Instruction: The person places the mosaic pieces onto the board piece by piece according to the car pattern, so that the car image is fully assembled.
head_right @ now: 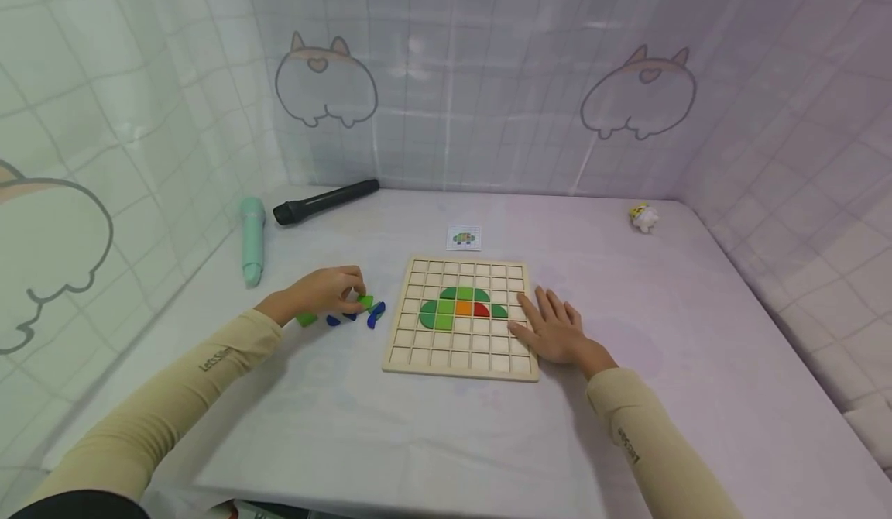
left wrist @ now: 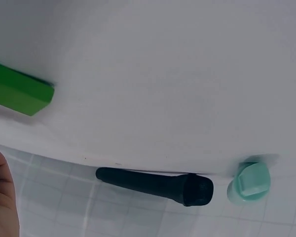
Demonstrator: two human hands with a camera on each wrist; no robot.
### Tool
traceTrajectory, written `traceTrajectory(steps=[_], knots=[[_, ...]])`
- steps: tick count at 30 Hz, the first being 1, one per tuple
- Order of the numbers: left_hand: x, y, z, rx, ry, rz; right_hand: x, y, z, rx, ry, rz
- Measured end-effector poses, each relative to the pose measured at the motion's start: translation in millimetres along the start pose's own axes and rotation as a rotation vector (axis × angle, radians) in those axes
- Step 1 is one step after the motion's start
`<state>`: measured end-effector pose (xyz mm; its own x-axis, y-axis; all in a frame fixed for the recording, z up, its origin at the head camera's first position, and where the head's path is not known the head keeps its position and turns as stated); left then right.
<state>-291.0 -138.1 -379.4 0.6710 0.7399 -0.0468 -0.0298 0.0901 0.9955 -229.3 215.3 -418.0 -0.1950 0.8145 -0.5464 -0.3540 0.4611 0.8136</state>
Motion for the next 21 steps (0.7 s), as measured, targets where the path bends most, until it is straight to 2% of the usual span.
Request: traceTrajectory(steps=[3, 8, 14, 18, 21], knots=[[1.6, -0.2, -1.8, -0.01, -0.001, -0.053, 0, -1, 0, 0.0, 0.004, -0.006], [6.4, 6.7, -7.2, 0.028, -0.041, -0.194, 6, -2, -4, 0.013, 0.002, 0.008], [9.3, 17.6, -12.1, 0.051, -0.041, -0.226, 10, -4, -9, 0.013, -0.002, 0.022], [15.2, 26.0, -13.2, 0.141, -0.093, -0.225, 11, -4, -9, 0.001, -0.007, 0.022], [26.9, 31.2, -18.4, 0.224, -0.163, -0.222, 11, -3, -9, 0.002, -0.007, 0.022]])
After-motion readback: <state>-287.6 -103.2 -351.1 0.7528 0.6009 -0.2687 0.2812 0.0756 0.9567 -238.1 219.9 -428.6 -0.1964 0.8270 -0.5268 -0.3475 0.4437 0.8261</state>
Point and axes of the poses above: each hand's wrist, its own z-axis away from the middle knuckle, its own y-axis out of the back of the hand, x = y × z, the point moved 6 cm from there along -z, towards the middle knuckle, and after that the axes turned 14 degrees about -z, right-handed, at the moved point
